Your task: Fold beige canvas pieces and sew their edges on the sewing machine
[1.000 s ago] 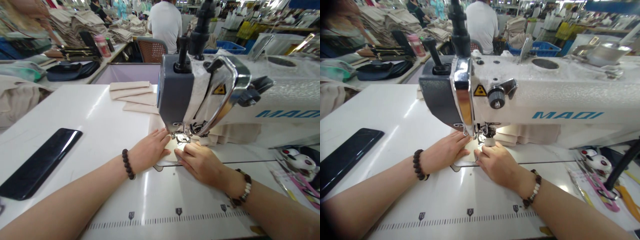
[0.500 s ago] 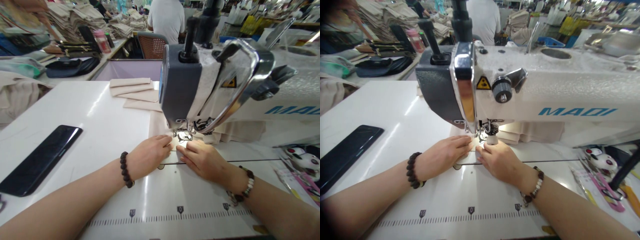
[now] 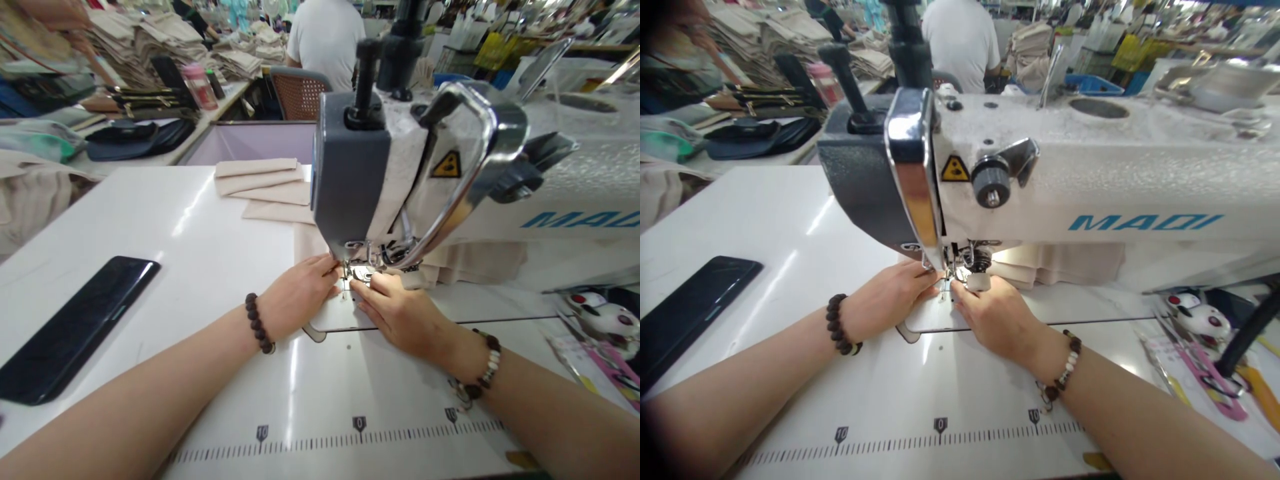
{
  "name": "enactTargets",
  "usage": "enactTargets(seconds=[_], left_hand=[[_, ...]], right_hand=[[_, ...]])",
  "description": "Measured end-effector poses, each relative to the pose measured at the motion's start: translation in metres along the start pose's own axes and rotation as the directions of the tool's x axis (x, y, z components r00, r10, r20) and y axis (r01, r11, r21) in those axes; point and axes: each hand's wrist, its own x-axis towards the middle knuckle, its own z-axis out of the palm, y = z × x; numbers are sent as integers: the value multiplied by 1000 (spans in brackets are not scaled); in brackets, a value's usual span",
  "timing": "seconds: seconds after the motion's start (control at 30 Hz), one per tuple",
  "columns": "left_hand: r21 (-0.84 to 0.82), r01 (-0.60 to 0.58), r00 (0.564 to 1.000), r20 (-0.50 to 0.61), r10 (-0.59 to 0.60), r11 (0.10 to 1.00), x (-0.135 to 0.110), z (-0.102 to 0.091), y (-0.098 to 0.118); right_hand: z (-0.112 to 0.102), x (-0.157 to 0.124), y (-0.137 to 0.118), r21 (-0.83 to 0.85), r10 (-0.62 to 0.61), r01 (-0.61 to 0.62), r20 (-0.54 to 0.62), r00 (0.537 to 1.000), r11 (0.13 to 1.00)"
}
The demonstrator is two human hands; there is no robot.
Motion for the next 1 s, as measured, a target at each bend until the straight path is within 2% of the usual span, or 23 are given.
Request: enactTargets(seconds=[0.3,0.4,0.5,0.57,0.7,0.87,1.0], left_hand=[[18,-8,1000,8,8,1000,2,0,-3],[49,33,997,63,-36,998,-2,-5,3],[85,86,982,159,-99,993,-11,-14,21],[75,45,977,203,-60,996,-18,-18,33],[39,-110,975,198,100,993,-27,-17,46],[-108,-87,959,260,113,990,-26,-21,45],[-144,-65,967,235,98,987,-26,-25,44]], right_hand=[[-2,1,-1,-3,16,-16,17,1000,1000],[-1,1,0,23,-8,8,-11,1000,1000],[-2,-1,2,81,-87,90,-47,995,993],[-3,-3,3,107,-143,148,-58,988,983],[-8,-8,4,114,-232,238,-62,971,965],[-13,-14,4,139,-325,325,-26,945,935],[-11,-16,1,152,-323,319,2,946,936]])
